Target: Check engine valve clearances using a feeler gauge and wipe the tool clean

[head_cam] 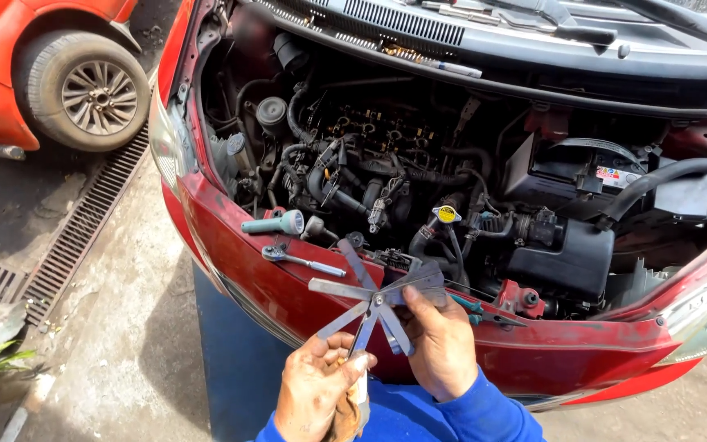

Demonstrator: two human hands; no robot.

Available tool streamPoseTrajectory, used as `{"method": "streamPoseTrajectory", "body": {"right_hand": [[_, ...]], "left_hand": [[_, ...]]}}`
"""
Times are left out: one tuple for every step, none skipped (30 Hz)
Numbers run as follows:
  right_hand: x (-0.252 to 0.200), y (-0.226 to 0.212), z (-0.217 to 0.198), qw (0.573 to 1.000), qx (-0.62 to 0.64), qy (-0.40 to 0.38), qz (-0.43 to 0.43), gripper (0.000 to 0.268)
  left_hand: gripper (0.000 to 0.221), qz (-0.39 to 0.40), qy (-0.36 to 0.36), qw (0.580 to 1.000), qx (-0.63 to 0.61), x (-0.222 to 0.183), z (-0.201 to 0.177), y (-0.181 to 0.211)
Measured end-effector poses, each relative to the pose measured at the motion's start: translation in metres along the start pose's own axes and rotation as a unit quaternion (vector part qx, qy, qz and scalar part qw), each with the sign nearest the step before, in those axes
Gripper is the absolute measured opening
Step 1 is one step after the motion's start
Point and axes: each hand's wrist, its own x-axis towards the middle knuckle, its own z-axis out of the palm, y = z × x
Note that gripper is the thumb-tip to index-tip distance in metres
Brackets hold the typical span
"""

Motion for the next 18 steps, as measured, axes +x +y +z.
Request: {"method": "streamPoseTrajectory", "body": {"right_hand": [[0.002,0.001,-0.004,1.000,-0.015,-0.027,0.001,0.010],[0.004,0.002,-0.008,0.998,-0.031,-0.054,0.002,0.009],[0.002,-0.005,-0.005,0.998,-0.030,-0.054,0.003,0.009],[0.001,-0.011,-0.003,0.995,-0.046,-0.091,0.000,0.011],[-0.002,-0.018,-0.001,0.990,-0.063,-0.129,-0.001,0.013],[0.000,-0.022,-0.004,0.990,-0.064,-0.128,0.002,0.013],[0.003,-0.027,-0.007,0.980,-0.134,-0.146,0.001,0.018],[0.006,-0.032,-0.009,0.965,-0.203,-0.164,0.000,0.029],[0.009,-0.035,-0.011,0.965,-0.205,-0.166,0.002,0.029],[0.012,-0.037,-0.011,0.944,-0.271,-0.186,0.039,0.023],[0.015,-0.040,-0.012,0.915,-0.338,-0.208,0.077,0.020],[0.016,-0.041,-0.007,0.912,-0.340,-0.213,0.081,0.020],[0.018,-0.042,-0.001,0.892,-0.345,-0.279,0.089,0.019],[0.020,-0.043,0.005,0.867,-0.347,-0.344,0.097,0.023],[0.020,-0.045,0.011,0.861,-0.352,-0.353,0.104,0.023],[0.019,-0.047,0.018,0.845,-0.366,-0.368,0.132,0.025],[0.020,-0.051,0.025,0.828,-0.380,-0.381,0.158,0.028],[0.022,-0.050,0.028,0.821,-0.386,-0.388,0.162,0.028]], "left_hand": [[0.034,-0.020,0.004,1.000,0.023,0.002,-0.003,0.001],[0.035,-0.040,0.008,0.998,0.045,0.004,-0.007,0.001],[0.035,-0.041,0.009,0.998,0.046,0.006,-0.017,-0.001],[0.042,0.009,-0.104,0.994,0.028,0.009,-0.028,-0.003],[0.051,0.057,-0.215,0.975,0.008,0.010,-0.038,-0.007],[0.051,0.055,-0.214,0.975,0.008,0.014,-0.054,0.007],[0.067,0.026,-0.238,0.970,0.034,0.019,-0.069,0.020],[0.090,-0.004,-0.262,0.963,0.061,0.023,-0.085,0.033],[0.090,-0.005,-0.260,0.964,0.059,0.023,-0.093,0.051],[0.064,0.065,-0.307,0.950,-0.011,0.023,-0.102,0.069],[0.087,0.136,-0.347,0.924,-0.083,0.020,-0.112,0.086],[0.087,0.136,-0.341,0.926,-0.087,0.029,-0.102,0.096],[0.062,0.179,-0.308,0.926,0.127,0.037,-0.094,0.104],[0.039,0.208,-0.261,0.881,0.335,0.045,-0.087,0.114],[0.039,0.205,-0.251,0.887,0.330,0.046,-0.073,0.114],[0.039,0.206,-0.300,0.850,0.381,0.047,-0.059,0.115],[0.049,0.209,-0.349,0.807,0.429,0.052,-0.045,0.118],[0.049,0.209,-0.341,0.813,0.423,0.054,-0.042,0.109]]}}
